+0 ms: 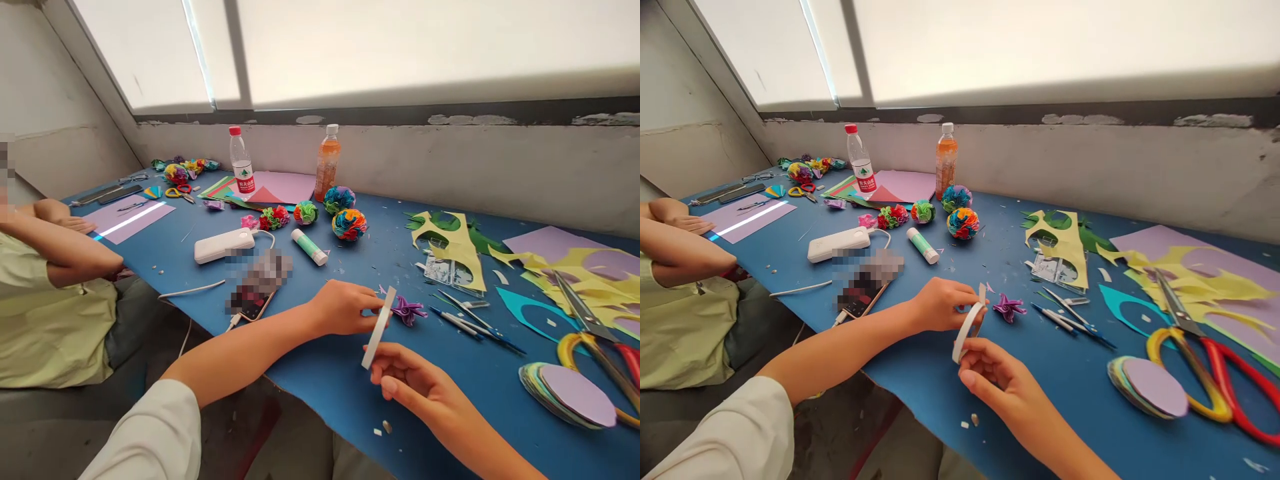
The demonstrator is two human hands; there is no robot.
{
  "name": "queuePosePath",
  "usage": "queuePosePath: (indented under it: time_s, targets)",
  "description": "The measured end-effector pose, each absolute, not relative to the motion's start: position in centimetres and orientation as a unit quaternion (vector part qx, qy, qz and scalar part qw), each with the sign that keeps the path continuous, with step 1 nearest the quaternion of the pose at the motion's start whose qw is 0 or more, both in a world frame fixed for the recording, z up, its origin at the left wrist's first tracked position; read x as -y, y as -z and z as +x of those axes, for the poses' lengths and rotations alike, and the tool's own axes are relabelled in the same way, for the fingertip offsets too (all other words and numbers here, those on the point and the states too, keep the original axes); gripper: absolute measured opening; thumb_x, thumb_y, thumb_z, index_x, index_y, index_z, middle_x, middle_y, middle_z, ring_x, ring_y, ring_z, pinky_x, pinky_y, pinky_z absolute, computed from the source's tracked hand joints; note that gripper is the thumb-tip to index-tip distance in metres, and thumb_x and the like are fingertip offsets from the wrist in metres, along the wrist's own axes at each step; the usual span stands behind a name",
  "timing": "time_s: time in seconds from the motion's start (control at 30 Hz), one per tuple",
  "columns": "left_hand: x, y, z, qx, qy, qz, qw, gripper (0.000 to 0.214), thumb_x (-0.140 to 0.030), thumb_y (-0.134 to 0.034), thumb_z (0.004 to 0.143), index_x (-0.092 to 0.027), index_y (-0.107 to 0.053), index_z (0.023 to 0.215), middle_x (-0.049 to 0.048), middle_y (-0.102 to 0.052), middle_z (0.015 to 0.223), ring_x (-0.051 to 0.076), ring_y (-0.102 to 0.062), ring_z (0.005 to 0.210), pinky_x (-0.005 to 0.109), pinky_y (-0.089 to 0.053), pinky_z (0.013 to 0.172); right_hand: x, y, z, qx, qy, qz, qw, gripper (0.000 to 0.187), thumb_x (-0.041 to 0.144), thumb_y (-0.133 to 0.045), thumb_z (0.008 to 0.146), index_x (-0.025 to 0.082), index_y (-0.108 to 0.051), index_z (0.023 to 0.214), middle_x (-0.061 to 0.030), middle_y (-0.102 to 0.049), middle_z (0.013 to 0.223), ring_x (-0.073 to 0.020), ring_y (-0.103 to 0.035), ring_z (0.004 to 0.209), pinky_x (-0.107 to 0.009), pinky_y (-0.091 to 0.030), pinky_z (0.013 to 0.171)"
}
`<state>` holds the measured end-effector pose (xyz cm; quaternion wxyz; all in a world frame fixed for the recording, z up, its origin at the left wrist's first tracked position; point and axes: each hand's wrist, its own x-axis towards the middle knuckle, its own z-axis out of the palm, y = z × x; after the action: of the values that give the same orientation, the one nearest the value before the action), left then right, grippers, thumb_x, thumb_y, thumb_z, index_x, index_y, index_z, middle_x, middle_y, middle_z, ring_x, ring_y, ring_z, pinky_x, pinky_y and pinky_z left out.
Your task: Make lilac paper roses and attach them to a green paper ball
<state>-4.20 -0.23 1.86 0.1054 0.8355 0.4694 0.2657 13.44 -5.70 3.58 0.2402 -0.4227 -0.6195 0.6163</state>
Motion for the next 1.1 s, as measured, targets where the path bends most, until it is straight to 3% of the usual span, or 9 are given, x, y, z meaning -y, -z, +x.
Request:
queuePosePath:
  time_s: [0.13, 0.3, 0.67, 0.77, 0.87, 0.97, 1.1]
  targets:
    - [0.2, -1.6, -4.0, -0.475, -0.268, 0.834, 0.082, 0.019, -0.033, -0.058, 0.082, -0.022, -0.074, 0.084, -0.0017, -0.074, 0.082, 0.01, -0.066, 0.068, 0.022, -0.038, 0.055, 5.4, -3.5, 13.5, 0.663, -0.568, -0.444, 0.202, 0.039, 0.052, -0.065, 0.072, 0.02, -0.069, 0.093, -0.001, -0.058, 0.068, -0.0138, -0.05, 0.061, -0.025, -0.045, 0.056]
    - [0.0, -1.2, -4.0, -0.48, -0.282, 0.829, 0.056, 0.023, -0.034, -0.054, 0.084, -0.02, -0.072, 0.085, -0.0005, -0.075, 0.084, 0.01, -0.065, 0.067, 0.021, -0.04, 0.055, 5.3, -3.2, 13.7, 0.714, -0.458, -0.463, 0.258, 0.03, 0.05, -0.06, 0.077, 0.022, -0.071, 0.08, -0.0014, -0.061, 0.064, -0.0159, -0.054, 0.06, -0.026, -0.048, 0.06]
    - [0.2, -1.7, -4.0, -0.488, -0.298, 0.815, 0.093, 0.022, -0.031, -0.053, 0.083, -0.02, -0.072, 0.082, 0.0012, -0.074, 0.085, 0.012, -0.064, 0.068, 0.022, -0.041, 0.058, 4.5, -1.7, 14.5, 0.803, -0.336, -0.408, 0.276, 0.033, 0.054, -0.053, 0.082, 0.026, -0.07, 0.085, -0.003, -0.068, 0.07, -0.0173, -0.06, 0.058, -0.027, -0.05, 0.053]
    - [0.3, -2.0, -4.1, -0.49, -0.342, 0.787, 0.151, 0.024, -0.028, -0.05, 0.085, -0.018, -0.072, 0.088, 0.0023, -0.073, 0.086, 0.011, -0.063, 0.07, 0.021, -0.044, 0.062, 4.3, -1.5, 14.7, 0.816, -0.323, -0.384, 0.287, 0.032, 0.052, -0.052, 0.084, 0.026, -0.07, 0.088, -0.0017, -0.068, 0.07, -0.016, -0.06, 0.057, -0.026, -0.052, 0.056]
    - [0.4, -2.5, -4.5, -0.468, -0.414, 0.74, 0.249, 0.029, -0.025, -0.045, 0.087, -0.016, -0.07, 0.098, 0.0053, -0.07, 0.101, 0.013, -0.062, 0.081, 0.02, -0.045, 0.063, 4.2, -1.7, 14.8, 0.813, -0.314, -0.387, 0.301, 0.028, 0.047, -0.052, 0.086, 0.025, -0.069, 0.091, -0.001, -0.068, 0.072, -0.0152, -0.061, 0.061, -0.025, -0.052, 0.06]
    - [0.4, -3.0, -5.0, -0.433, -0.467, 0.692, 0.34, 0.034, -0.031, -0.041, 0.091, -0.013, -0.069, 0.1, 0.0084, -0.067, 0.105, 0.015, -0.061, 0.091, 0.02, -0.045, 0.061, 4.2, -2.1, 14.9, 0.821, -0.295, -0.388, 0.298, 0.027, 0.044, -0.052, 0.087, 0.023, -0.068, 0.09, -0.0012, -0.067, 0.07, -0.0147, -0.059, 0.058, -0.026, -0.051, 0.059]
    - [0.6, -3.5, -5.0, -0.408, -0.464, 0.663, 0.423, 0.032, -0.038, -0.054, 0.085, -0.012, -0.068, 0.099, 0.0093, -0.066, 0.106, 0.016, -0.059, 0.093, 0.018, -0.041, 0.056, 4.1, -2.2, 14.9, 0.845, -0.269, -0.377, 0.268, 0.028, 0.04, -0.047, 0.09, 0.021, -0.068, 0.092, -0.0043, -0.07, 0.079, -0.016, -0.063, 0.065, -0.027, -0.052, 0.061]
